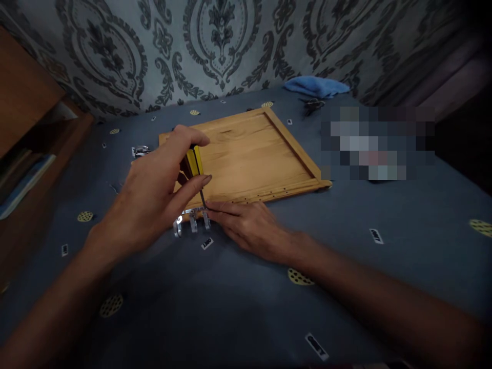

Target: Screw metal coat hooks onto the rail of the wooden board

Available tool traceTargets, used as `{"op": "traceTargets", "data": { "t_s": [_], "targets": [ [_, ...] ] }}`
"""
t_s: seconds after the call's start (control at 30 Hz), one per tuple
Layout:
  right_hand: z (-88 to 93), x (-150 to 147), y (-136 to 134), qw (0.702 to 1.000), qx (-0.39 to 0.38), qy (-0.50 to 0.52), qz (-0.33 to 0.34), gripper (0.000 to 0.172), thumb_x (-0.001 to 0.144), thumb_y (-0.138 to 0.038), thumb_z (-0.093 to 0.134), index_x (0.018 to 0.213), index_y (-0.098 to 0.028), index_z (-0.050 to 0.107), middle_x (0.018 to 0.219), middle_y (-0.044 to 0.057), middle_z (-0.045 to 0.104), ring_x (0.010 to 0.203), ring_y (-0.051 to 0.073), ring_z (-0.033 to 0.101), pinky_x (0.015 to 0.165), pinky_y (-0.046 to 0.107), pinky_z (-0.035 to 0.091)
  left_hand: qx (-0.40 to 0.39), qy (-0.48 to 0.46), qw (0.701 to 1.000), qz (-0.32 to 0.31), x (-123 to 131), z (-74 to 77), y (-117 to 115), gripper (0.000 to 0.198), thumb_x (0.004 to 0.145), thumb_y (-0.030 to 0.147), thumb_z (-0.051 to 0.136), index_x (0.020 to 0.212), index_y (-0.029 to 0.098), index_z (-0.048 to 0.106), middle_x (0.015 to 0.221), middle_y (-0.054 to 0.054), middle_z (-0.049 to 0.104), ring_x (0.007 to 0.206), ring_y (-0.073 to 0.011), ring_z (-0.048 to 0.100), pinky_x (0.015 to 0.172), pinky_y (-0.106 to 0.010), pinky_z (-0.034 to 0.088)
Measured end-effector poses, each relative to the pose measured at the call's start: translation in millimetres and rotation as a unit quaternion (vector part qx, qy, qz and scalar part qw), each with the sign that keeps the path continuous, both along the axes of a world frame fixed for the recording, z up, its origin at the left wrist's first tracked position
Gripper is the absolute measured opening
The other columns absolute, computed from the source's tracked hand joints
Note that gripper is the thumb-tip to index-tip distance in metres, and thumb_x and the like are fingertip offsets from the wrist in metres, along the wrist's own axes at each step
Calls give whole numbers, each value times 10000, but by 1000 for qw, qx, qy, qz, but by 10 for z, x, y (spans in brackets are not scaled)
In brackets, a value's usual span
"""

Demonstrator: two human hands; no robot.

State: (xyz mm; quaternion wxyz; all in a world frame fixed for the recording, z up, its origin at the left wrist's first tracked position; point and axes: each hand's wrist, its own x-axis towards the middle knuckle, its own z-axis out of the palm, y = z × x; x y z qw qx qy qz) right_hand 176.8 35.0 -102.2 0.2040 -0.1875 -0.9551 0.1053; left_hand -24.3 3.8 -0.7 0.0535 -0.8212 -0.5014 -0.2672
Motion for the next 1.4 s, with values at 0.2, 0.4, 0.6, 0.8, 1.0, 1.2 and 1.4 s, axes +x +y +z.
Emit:
{"op": "traceTargets", "data": {
  "t_s": [0.2, 0.4, 0.6, 0.8, 1.0, 1.2, 1.4],
  "targets": [
    [-7, 6, 1, 1000, -13, 6, 0, 360, 961, -114, 531, 1292, -166, 663, 1340, 113, 660, 1082, 258, 710, 831, 392, 622, -50, -39, 998, -8, -33, 14, -17, 335, 903, 263, 564, 1233, 233, 518, 1053, -22, 604, 813, -148, 634, 690, -297, 581],
    [4, 10, 2, 1000, -15, 5, 0, 361, 950, -98, 548, 1284, -166, 668, 1348, 101, 657, 1074, 259, 716, 849, 389, 620, -77, -91, 993, 20, -61, 101, -58, 389, 867, 218, 625, 1241, 284, 538, 1108, -30, 626, 876, -182, 632, 700, -304, 545],
    [15, 14, 2, 1000, -11, 4, 0, 344, 952, -107, 543, 1260, -169, 682, 1345, 89, 661, 1055, 252, 721, 805, 370, 623, -80, -83, 993, 12, -58, 76, -42, 395, 870, 229, 626, 1246, 279, 520, 1085, -32, 604, 927, -188, 645, 739, -313, 543],
    [14, 9, -6, 1000, -12, -9, -7, 361, 950, -109, 551, 1281, -187, 673, 1352, 86, 657, 1076, 241, 712, 816, 354, 613, -54, -46, 997, 8, -54, 43, -32, 387, 859, 209, 633, 1229, 235, 526, 1066, -36, 588, 811, -150, 627, 646, -268, 509],
    [2, 4, -8, 1000, -16, -4, -7, 361, 948, -105, 550, 1277, -190, 675, 1355, 88, 654, 1078, 245, 711, 803, 362, 617, -67, -41, 997, -1, -8, 42, -33, 358, 876, 190, 601, 1224, 230, 525, 1025, -23, 620, 832, -167, 669, 701, -294, 560],
    [20, 10, -5, 1000, -9, 0, -2, 351, 953, -102, 541, 1269, -171, 678, 1347, 93, 658, 1046, 249, 724, 747, 345, 620, -4, -1, 1000, -14, 10, 41, -19, 297, 892, 254, 661, 1163, 200, 552, 1072, -41, 657, 831, -156, 651, 741, -289, 543],
    [9, -3, -4, 1000, -5, 1, -5, 355, 951, -107, 550, 1274, -180, 676, 1335, 91, 667, 1067, 253, 717, 785, 354, 617, -23, -29, 999, 3, 4, 52, -31, 291, 886, 239, 619, 1168, 273, 555, 1063, -11, 649, 770, -170, 637, 669, -313, 524]
  ]
}}
